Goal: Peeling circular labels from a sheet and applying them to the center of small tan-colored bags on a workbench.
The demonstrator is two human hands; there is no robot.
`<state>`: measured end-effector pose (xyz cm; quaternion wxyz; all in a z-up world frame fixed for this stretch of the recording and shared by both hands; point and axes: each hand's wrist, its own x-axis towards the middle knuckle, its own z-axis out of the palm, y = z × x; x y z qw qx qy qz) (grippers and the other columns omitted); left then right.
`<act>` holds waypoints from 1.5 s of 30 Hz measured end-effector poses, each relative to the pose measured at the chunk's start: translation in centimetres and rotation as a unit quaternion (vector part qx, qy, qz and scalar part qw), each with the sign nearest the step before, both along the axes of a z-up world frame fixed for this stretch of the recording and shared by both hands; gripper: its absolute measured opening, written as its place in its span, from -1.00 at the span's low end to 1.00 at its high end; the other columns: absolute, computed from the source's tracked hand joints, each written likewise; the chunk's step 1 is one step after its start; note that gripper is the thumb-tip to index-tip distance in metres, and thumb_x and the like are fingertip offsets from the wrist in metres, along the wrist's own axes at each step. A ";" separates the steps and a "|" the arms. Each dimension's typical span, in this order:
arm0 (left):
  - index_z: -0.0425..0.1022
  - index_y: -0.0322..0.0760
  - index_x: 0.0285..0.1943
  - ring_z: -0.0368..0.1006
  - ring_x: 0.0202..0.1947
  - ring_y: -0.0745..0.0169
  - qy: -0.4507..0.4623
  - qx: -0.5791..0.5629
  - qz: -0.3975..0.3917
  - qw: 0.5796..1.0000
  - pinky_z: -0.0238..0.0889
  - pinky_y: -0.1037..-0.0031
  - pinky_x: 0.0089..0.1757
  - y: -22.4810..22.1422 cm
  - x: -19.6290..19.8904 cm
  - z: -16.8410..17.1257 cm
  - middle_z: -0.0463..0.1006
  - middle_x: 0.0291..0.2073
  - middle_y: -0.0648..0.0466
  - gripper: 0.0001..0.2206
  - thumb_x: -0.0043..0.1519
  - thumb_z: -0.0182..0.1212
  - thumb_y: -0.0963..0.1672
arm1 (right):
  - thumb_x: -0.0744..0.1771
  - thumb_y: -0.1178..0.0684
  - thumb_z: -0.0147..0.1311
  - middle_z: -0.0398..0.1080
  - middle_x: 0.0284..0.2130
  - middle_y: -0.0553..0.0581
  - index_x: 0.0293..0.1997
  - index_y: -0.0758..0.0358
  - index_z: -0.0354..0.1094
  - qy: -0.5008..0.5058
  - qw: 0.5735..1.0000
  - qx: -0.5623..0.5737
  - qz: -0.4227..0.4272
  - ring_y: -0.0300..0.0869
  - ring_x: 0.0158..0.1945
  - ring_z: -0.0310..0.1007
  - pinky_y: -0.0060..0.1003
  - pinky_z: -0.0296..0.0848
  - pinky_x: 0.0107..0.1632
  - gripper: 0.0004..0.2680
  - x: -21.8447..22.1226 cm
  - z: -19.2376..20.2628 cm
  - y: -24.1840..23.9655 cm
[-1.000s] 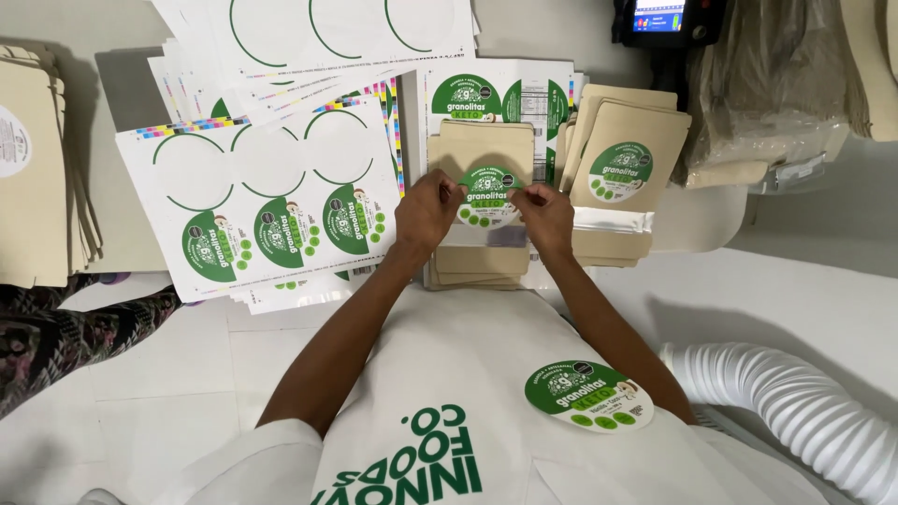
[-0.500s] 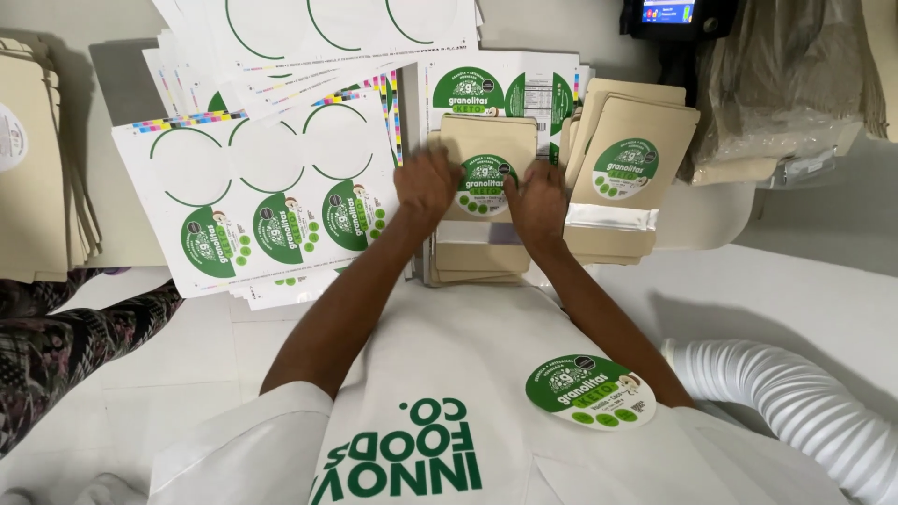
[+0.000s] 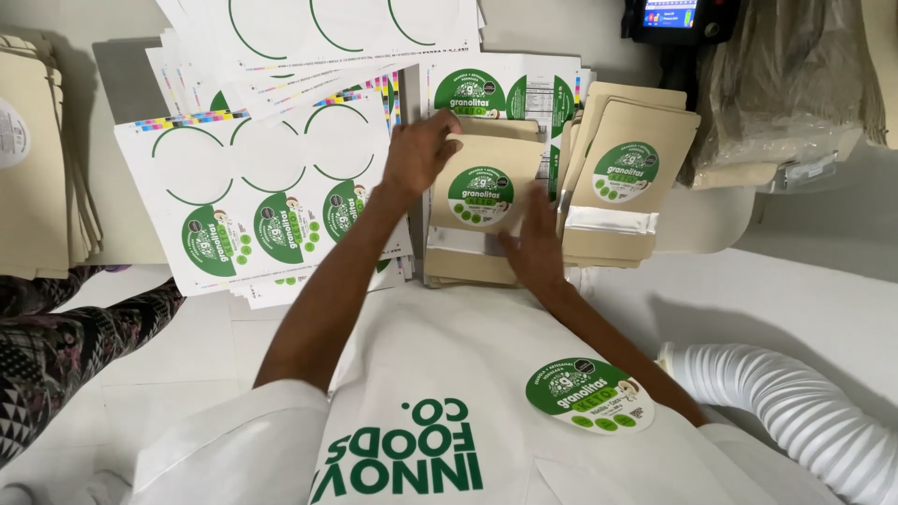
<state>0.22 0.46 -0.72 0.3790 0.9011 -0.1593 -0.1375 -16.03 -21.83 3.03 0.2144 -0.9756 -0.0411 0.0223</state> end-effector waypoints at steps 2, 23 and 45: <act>0.42 -0.02 0.03 0.55 -0.03 0.03 0.074 -0.130 0.019 0.989 0.21 -0.01 0.07 1.9 -0.4 4.6 0.65 -0.17 0.06 -0.84 0.33 0.28 -0.10 | 0.36 -0.14 0.18 0.11 0.37 0.47 0.51 0.34 -0.09 0.041 0.983 0.130 -0.120 0.30 0.39 0.16 0.15 0.34 0.28 -0.39 0.8 0.8 -0.9; 0.39 -0.27 0.21 0.54 -0.27 0.25 0.438 -0.486 -0.065 0.753 0.57 0.55 -0.39 -3.2 -12.3 19.2 0.63 -0.18 -0.11 -0.49 0.11 0.52 -0.10 | 0.41 -0.06 0.21 0.38 -0.23 0.00 0.06 0.06 0.36 -0.003 0.900 0.272 -0.341 -0.26 -0.18 0.48 -0.34 0.49 -0.11 -0.82 4.3 3.6 -14.1; 0.57 -0.17 -0.20 0.61 -0.35 0.05 0.204 -0.052 0.181 0.961 0.45 0.28 -0.30 -1.9 -6.9 4.6 0.61 -0.42 0.05 -0.85 0.23 0.30 -0.05 | 0.30 -0.08 0.27 0.49 -0.48 0.05 -0.25 0.13 0.49 0.202 0.874 0.336 -0.288 -0.25 -0.34 0.53 -0.37 0.42 -0.31 -0.85 5.7 0.8 -1.3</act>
